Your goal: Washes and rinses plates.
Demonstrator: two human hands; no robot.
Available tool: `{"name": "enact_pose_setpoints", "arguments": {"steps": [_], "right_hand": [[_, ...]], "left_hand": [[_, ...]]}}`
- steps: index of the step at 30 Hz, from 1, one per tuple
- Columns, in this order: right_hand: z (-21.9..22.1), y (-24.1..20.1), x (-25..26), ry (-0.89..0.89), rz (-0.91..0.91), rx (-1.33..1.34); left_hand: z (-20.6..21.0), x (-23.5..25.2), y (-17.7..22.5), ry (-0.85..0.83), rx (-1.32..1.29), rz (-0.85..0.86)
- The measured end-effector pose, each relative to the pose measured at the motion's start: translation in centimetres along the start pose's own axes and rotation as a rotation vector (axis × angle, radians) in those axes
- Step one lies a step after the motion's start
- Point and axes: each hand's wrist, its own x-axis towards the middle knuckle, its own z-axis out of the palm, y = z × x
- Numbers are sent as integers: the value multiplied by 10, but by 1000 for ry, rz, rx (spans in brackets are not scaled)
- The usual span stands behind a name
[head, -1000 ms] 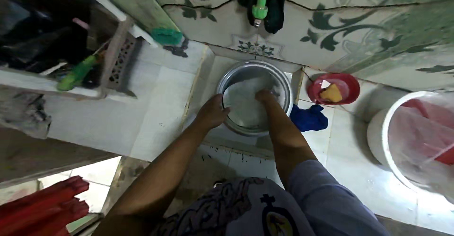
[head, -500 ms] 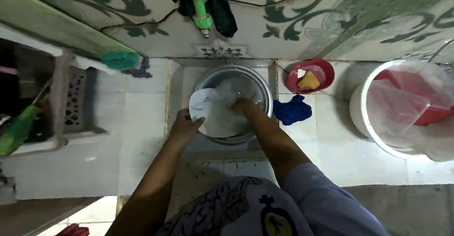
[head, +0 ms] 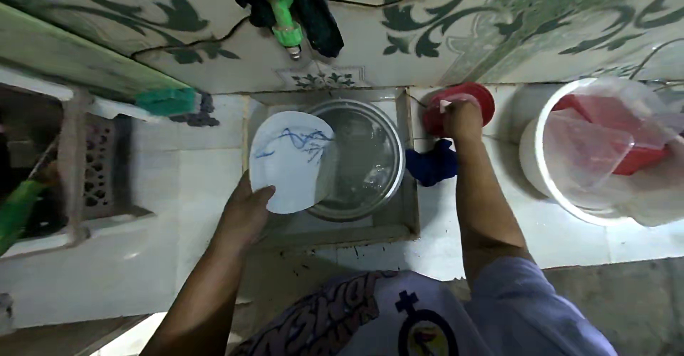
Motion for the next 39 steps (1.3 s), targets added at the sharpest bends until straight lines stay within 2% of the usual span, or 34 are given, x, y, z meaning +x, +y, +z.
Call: {"name": "enact_pose_setpoints", "arguments": {"steps": [3, 6, 9, 12, 16, 20, 25, 27, 30, 32, 34, 36, 37, 39], "right_hand": [[17, 29, 32, -34, 111, -92], [31, 33, 42, -45, 113, -74], [17, 42, 54, -29, 105, 16], [-2, 37, 60, 66, 105, 137], [19, 13, 53, -6, 64, 51], [48, 0, 54, 41, 134, 37], [47, 5, 56, 7, 88, 117], [41, 21, 59, 7, 77, 340], [34, 39, 44, 32, 85, 1054], [22, 28, 14, -99, 24, 1470], [16, -1, -21, -192, -53, 1618], [24, -45, -53, -186, -141, 1528], [35, -67, -67, -148, -228, 1386], [67, -108, -89, -43, -473, 924]], "left_hand": [[-11, -5, -9, 80, -260, -31], [-21, -12, -20, 119, -482, -50], [-33, -20, -32, 128, -638, -20], [-41, -24, -48, 49, -775, 42], [-40, -27, -59, -24, -843, 57], [-29, -35, -58, -11, -825, 37], [-16, -41, -60, -39, -872, 36], [-13, -45, -60, -37, -880, 26], [-10, -50, -58, -44, -864, 29], [-7, -52, -52, -43, -835, 18], [-1, -53, -41, -59, -820, -1], [4, -52, -29, -82, -832, -35], [7, -51, -25, -109, -841, -34], [13, -48, -19, -194, -852, 24]]}}
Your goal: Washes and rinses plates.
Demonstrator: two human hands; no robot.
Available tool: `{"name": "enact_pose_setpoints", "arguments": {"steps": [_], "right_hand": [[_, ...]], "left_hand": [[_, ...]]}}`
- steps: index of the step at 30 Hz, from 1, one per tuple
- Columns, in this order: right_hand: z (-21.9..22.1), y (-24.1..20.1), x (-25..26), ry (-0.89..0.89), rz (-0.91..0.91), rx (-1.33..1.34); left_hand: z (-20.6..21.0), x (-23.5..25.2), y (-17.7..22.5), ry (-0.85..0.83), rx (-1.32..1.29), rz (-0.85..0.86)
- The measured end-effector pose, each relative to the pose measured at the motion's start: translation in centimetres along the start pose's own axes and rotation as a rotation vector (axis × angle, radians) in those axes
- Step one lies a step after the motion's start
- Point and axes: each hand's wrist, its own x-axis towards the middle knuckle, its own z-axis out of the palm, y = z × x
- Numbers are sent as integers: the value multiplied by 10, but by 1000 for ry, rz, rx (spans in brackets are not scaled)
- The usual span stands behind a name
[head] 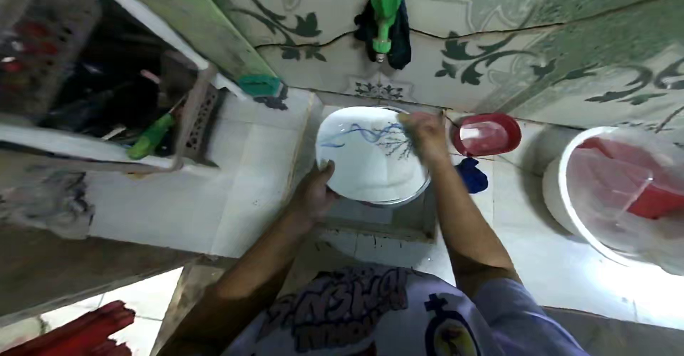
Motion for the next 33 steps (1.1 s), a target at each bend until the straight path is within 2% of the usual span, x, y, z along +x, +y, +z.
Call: {"name": "enact_pose_setpoints", "arguments": {"steps": [2, 3, 5, 7, 8, 9, 12, 15, 17, 20, 22, 24, 26, 28, 30, 32, 33], "right_hand": [[59, 4, -6, -117, -205, -457], [89, 3, -15, -158, -275, -570], [132, -10, -44, -245, -431, -534], [133, -24, -66, -440, -499, -446], [122, -21, -72, -506, -519, -490], [108, -11, -72, -499, -527, -590], [72, 18, -42, -233, -385, -893], [95, 8, -6, 13, -274, -959], [135, -12, -2, 35, -294, -880], [190, -35, -24, -126, -498, -545], [195, -51, -48, -376, -437, -184], [172, -58, -63, -584, -380, -178], [146, -35, -58, -534, -481, -482], [117, -7, -37, -343, -474, -793], [100, 4, -11, -167, -372, -932], [111, -2, 5, -84, -295, -980], [125, -9, 8, -61, -318, -948]], "left_hand": [[4, 10, -4, -87, 39, 31], [3, 17, -7, -102, 52, 23], [0, 29, -7, -60, 60, -14], [-13, 32, -1, 7, 58, 4], [-23, 31, 4, 10, 53, 28], [-34, 28, 10, 14, 44, 50], [-55, 21, 21, -7, 43, 98], [-52, 17, 26, -89, 66, 113], [-47, 21, 27, -139, 94, 127], [-43, 28, 30, -131, 131, 96], [-50, 34, 33, -65, 82, 93], [-63, 39, 38, -26, 26, 133], [-77, 42, 40, 19, -22, 162], [-86, 43, 41, 18, -52, 180], [-84, 39, 40, -11, -29, 155], [-72, 34, 37, -47, 21, 134], [-64, 33, 37, -68, 51, 126]]}}
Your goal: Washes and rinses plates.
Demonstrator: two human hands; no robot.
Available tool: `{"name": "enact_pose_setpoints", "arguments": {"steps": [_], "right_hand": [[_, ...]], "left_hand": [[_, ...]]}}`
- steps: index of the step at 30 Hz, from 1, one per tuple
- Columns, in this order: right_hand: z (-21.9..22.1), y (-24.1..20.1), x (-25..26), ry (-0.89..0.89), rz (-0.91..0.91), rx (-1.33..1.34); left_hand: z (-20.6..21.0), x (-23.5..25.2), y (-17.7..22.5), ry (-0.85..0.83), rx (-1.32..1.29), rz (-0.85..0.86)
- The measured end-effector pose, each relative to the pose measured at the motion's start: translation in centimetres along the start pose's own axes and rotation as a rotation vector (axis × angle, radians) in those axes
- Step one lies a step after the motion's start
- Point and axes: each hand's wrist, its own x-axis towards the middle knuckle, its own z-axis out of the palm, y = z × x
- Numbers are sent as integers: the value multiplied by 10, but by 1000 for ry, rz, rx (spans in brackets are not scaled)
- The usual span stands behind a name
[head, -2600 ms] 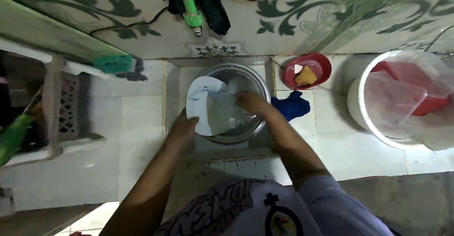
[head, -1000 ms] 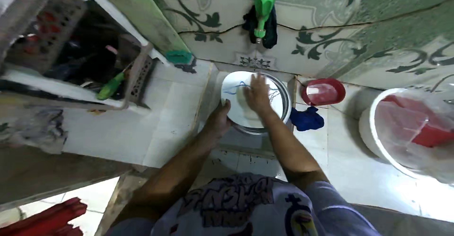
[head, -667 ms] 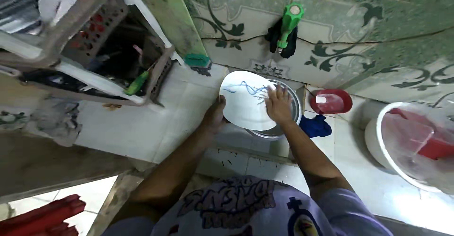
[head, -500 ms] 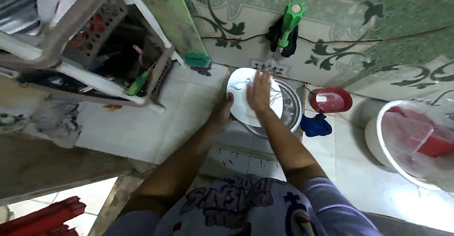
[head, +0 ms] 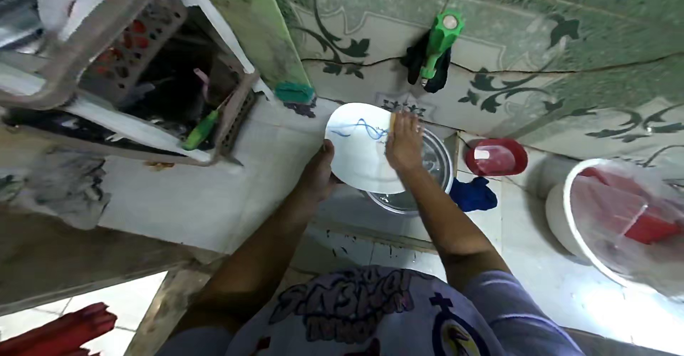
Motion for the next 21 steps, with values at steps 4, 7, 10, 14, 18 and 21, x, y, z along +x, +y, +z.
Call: {"name": "enact_pose_setpoints", "arguments": {"steps": [4, 7, 10, 14, 18, 21], "right_hand": [[-1, -76, 2, -48, -196, 272], [3, -61, 9, -20, -259, 205], [2, -39, 25, 24, 14, 118], [3, -97, 0, -5, -115, 254], [-5, -88, -52, -200, -443, 475], [6, -22, -53, -139, -347, 262]], "left_hand": [[15, 4, -3, -50, 59, -25], [7, -1, 0, 0, 63, -18], [6, -6, 2, 21, 90, 46], [7, 10, -10, -18, 79, 122], [-12, 13, -1, 143, 63, 172], [-24, 5, 14, 214, 10, 147]]}}
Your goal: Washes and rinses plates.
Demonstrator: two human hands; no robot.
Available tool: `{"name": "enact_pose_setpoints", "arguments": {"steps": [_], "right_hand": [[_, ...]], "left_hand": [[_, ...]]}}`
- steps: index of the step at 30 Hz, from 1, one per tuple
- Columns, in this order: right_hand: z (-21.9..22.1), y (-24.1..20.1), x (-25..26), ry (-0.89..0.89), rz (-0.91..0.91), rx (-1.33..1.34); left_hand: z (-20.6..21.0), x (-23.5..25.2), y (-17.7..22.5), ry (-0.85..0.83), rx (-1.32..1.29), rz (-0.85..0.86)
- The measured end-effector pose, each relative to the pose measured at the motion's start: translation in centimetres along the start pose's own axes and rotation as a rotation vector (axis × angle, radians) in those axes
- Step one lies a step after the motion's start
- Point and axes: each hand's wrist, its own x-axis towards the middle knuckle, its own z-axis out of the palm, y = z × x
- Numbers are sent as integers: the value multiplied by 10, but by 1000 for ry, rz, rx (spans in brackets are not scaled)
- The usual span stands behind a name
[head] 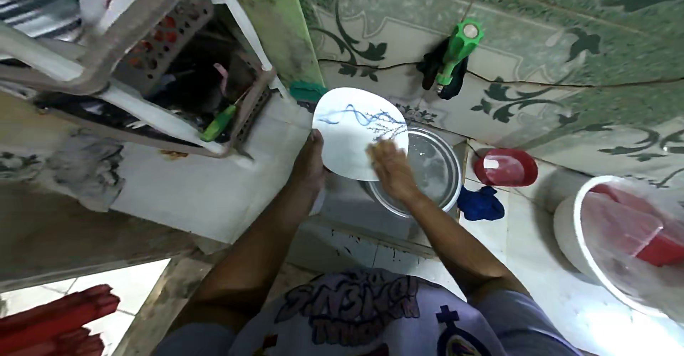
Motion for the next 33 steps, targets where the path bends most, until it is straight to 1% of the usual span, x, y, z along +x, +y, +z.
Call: {"name": "enact_pose_setpoints", "arguments": {"steps": [1, 3, 5, 6, 7, 9, 11, 12, 14, 15, 17, 18, 19, 20, 21, 23, 24, 25, 26, 27, 28, 30, 31, 32, 33], "right_hand": [[-3, 20, 3, 45, 85, -86], [-8, 42, 18, 166, 225, -202], [-10, 38, 42, 229, 311, -268], [-7, 28, 52, 240, 323, -244], [-2, 15, 60, 244, 290, -190], [7, -21, 68, 239, 140, -34], [7, -52, 61, 144, -38, 173], [4, -61, 52, 58, -108, 259], [-7, -66, 30, -105, -192, 254], [-12, -64, 21, -131, -217, 220], [-30, -60, 8, -88, -206, 167], [-45, -58, 6, -62, -187, 155], [-63, -56, 6, -54, -163, 151], [-84, -53, 7, -68, -140, 162], [-104, -49, 10, -82, -141, 178], [-138, -42, 19, -126, -200, 212], [-151, -42, 24, -171, -214, 222], [-160, -43, 30, -203, -213, 228], [-166, -43, 37, -209, -196, 238], [-170, -41, 42, -168, -177, 263], [-171, -38, 46, -66, -158, 292], [-164, -36, 50, 230, -147, 318], [-153, -39, 51, 345, -171, 294], [-135, -46, 48, 391, -205, 255], [-113, -55, 43, 366, -238, 220]], "left_hand": [[-3, -2, 0, -29, -4, -7], [-3, -10, -9, -132, -14, -9], [7, -15, -10, -212, -21, 0], [11, -17, -8, -230, -5, 2], [16, -17, -6, -238, 25, -3], [21, -15, -7, -254, 60, -7], [21, -11, -10, -212, 73, -26], [19, -9, -10, -166, 84, -33], [12, -5, -8, -118, 62, -33], [10, -4, -3, -128, 41, -41], [11, -7, 9, -174, 30, -105], [11, -8, 16, -234, 56, -120], [8, -8, 21, -288, 106, -116], [2, -8, 27, -325, 213, -85], [-4, -5, 34, -337, 387, -14], [-10, -2, 49, -324, 771, 209], [-8, -4, 55, -368, 890, 320], [-3, -7, 60, -428, 963, 387], [6, -14, 65, -462, 996, 390], [15, -21, 68, -467, 995, 328], [22, -24, 69, -451, 955, 231], [28, -23, 57, -362, 772, 115], [32, -24, 49, -318, 648, 85], [37, -26, 39, -286, 544, 79], [41, -27, 28, -267, 468, 105]]}}
